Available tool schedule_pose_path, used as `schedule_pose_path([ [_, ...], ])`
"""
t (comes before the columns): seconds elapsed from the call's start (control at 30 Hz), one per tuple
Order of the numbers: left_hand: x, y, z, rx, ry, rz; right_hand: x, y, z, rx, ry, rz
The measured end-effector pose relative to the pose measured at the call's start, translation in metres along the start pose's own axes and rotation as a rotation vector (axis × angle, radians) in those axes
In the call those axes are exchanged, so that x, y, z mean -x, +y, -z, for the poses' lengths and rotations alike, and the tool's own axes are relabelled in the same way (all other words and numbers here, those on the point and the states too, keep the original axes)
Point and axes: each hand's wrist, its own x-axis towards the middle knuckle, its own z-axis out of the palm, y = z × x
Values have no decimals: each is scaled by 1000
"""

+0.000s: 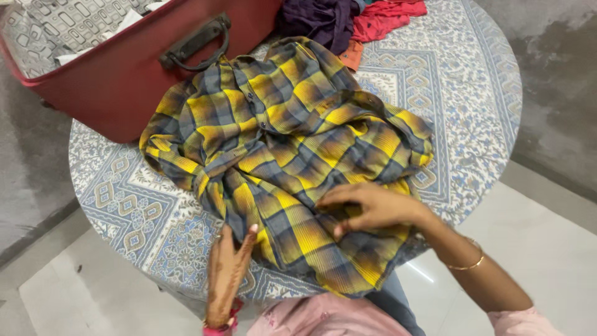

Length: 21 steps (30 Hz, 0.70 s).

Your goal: The person folds a white shirt and places it in a red suitcase, then folds a blue patterned dress and a yellow plaid shirt, placing them in the suitcase as well.

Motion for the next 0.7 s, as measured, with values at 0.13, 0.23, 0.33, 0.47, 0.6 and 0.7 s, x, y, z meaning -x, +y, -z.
schedule_pose_path([
  [0.13, -3, 2, -19, 521, 118, -223, 7, -33, -22, -23, -17, 51],
  [0.23, 3, 2, -6, 1098, 35, -175, 12, -43, -39, 130, 29, 118],
  [0.33, 15, 9, 18, 1502, 93, -205, 13, -45, -53, -29, 53, -8],
  [0.47, 32, 13, 48, 1539, 362, -426, 8, -61, -64, -162, 1, 70],
  [0.6, 41, 14, 74, 754, 703, -407, -10, -85, -73, -189, -319, 92],
  [0.7, 69, 29, 95, 73, 696, -338, -17, -79, -56, -247, -299, 219],
])
